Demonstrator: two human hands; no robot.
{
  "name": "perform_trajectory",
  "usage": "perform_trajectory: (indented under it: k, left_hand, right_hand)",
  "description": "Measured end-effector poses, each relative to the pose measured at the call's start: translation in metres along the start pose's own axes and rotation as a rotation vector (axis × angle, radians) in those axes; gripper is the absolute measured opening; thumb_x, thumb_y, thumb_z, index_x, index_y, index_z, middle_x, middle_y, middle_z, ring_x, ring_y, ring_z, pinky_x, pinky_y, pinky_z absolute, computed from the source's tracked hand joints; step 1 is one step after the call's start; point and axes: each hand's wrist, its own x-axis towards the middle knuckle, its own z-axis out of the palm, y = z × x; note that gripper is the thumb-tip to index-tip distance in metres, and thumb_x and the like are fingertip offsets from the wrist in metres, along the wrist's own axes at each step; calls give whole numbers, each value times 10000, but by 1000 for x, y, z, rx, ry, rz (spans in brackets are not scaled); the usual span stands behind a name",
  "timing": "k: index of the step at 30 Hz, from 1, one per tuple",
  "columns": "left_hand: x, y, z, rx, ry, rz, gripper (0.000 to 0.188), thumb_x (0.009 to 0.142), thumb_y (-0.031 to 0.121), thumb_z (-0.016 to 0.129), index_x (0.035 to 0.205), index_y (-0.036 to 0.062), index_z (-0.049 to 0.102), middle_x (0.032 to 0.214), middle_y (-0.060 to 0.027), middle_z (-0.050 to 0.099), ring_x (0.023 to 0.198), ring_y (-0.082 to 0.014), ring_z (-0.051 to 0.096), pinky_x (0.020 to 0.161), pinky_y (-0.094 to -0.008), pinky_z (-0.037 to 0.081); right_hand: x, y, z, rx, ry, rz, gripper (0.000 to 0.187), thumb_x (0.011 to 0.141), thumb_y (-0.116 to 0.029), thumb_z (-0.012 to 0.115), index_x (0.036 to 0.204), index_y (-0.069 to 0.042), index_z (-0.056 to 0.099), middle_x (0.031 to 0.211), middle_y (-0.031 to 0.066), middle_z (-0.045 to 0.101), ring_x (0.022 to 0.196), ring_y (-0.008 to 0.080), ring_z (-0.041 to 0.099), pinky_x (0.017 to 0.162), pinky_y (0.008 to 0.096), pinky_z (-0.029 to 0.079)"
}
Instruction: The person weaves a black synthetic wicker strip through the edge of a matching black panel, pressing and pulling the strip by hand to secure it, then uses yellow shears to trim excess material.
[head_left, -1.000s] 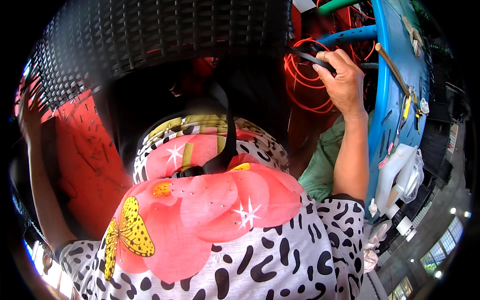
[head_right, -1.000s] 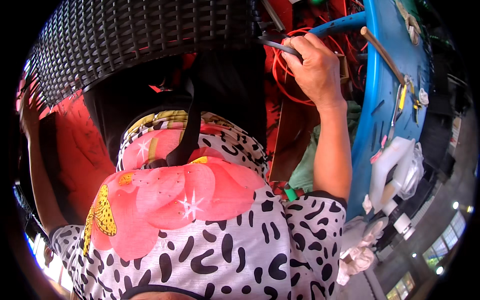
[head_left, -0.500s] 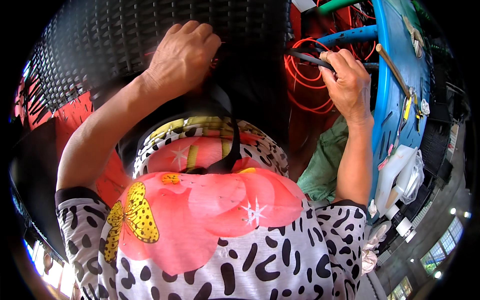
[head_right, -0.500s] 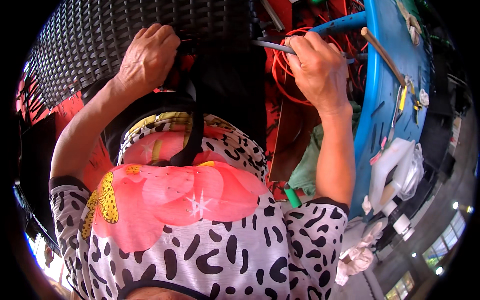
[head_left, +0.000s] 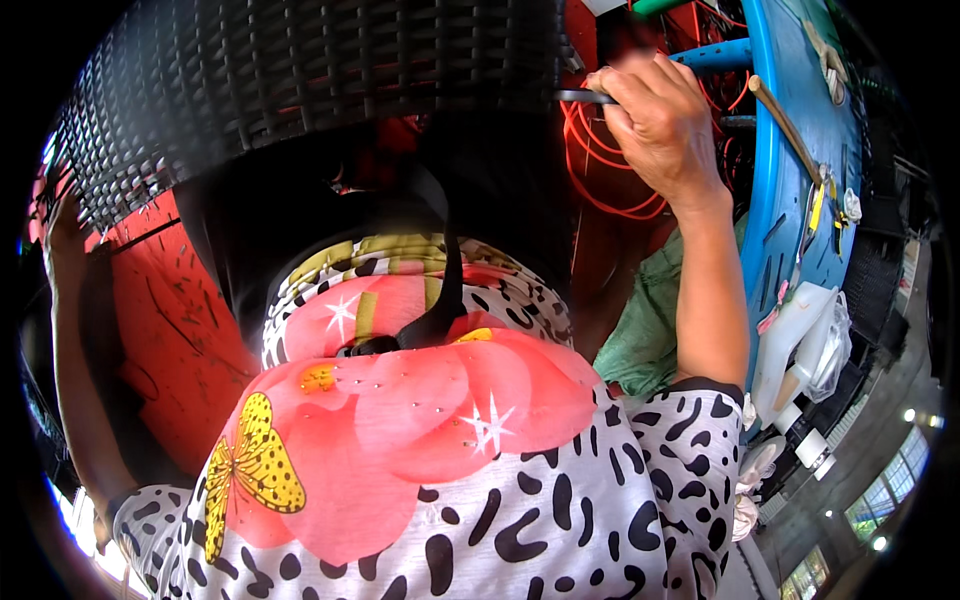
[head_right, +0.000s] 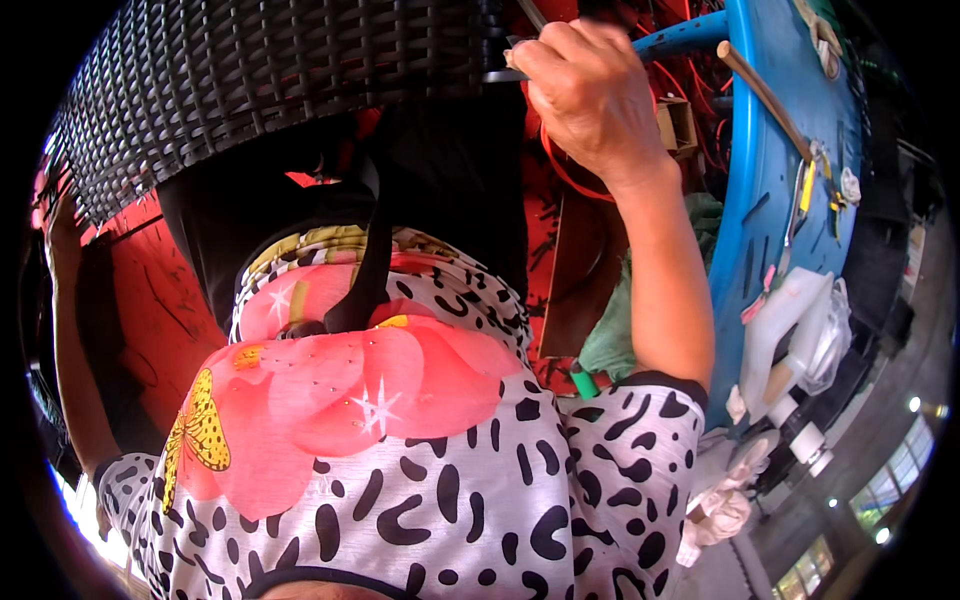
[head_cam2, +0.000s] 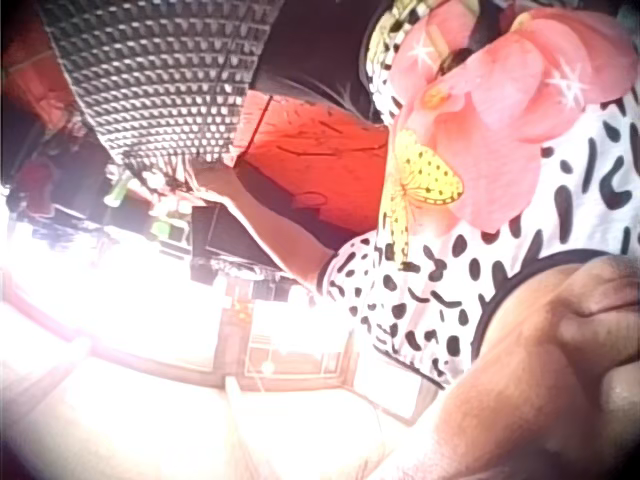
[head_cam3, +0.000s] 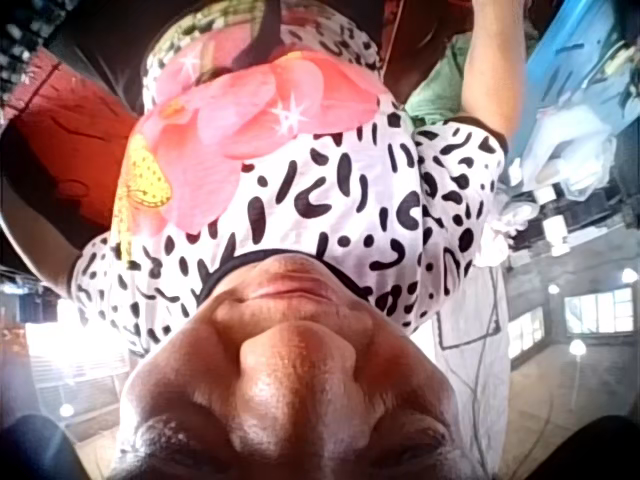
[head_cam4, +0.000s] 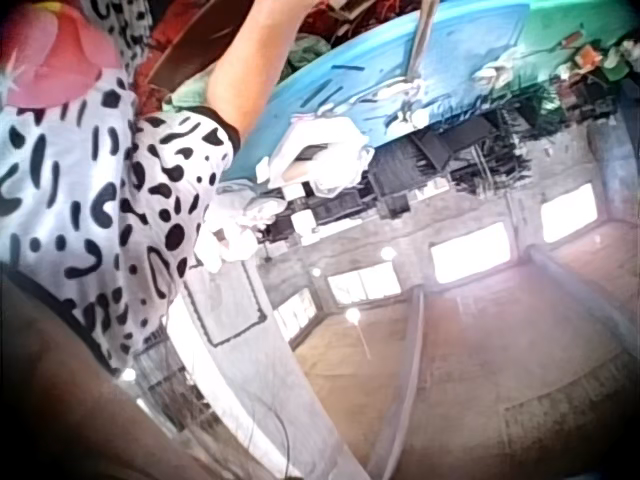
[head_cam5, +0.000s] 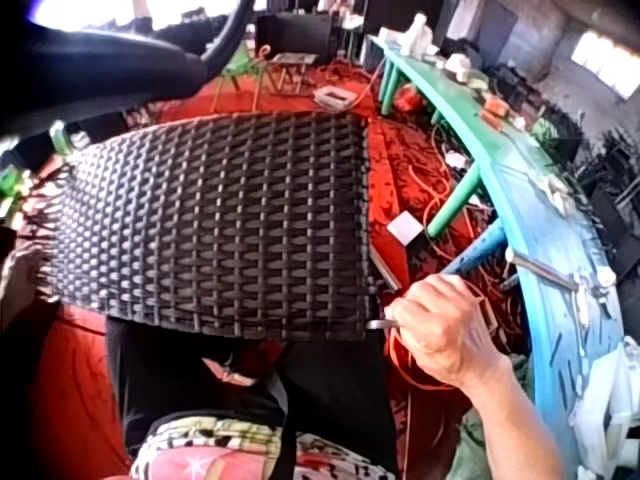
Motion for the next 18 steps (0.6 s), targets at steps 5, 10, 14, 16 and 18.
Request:
perform_trajectory:
  k: [5,10,14,16,18]
  left_hand:
    - [-41,-119,15,271,215,-58,300,916,192,384,1148,83,542,1136,-95,578,1046,-234,556,863,-306,435]
    - [-67,-164,2,403,192,-207,314,916,249,400,1152,101,545,1136,-79,583,1068,-228,547,876,-313,431]
    - [-69,-171,2,450,69,-282,332,911,319,414,1147,130,551,1100,-79,599,1030,-259,562,859,-340,442]
    - [-69,-169,5,363,178,-276,334,911,320,408,1146,132,551,1093,-90,599,1014,-276,566,847,-353,447]
    - [-70,-168,8,278,284,-271,335,910,321,402,1144,133,551,1087,-101,599,997,-294,569,835,-366,451]
  right_hand:
    - [4,-6,28,105,40,-32,182,671,11,610,830,-74,587,722,24,523,713,214,549,615,338,426]
    - [-1,-14,43,274,112,56,283,672,67,586,931,-44,560,788,57,547,695,225,582,606,313,493]
    - [-16,-21,48,533,223,378,329,691,69,608,995,-45,555,853,69,564,691,160,596,608,247,498]
    - [-21,-26,55,871,281,645,278,744,6,631,1009,-10,549,863,55,585,709,110,590,622,235,501]
    - [-25,-30,62,1089,334,732,251,782,-57,633,1011,-1,549,861,50,593,726,107,592,623,243,503]
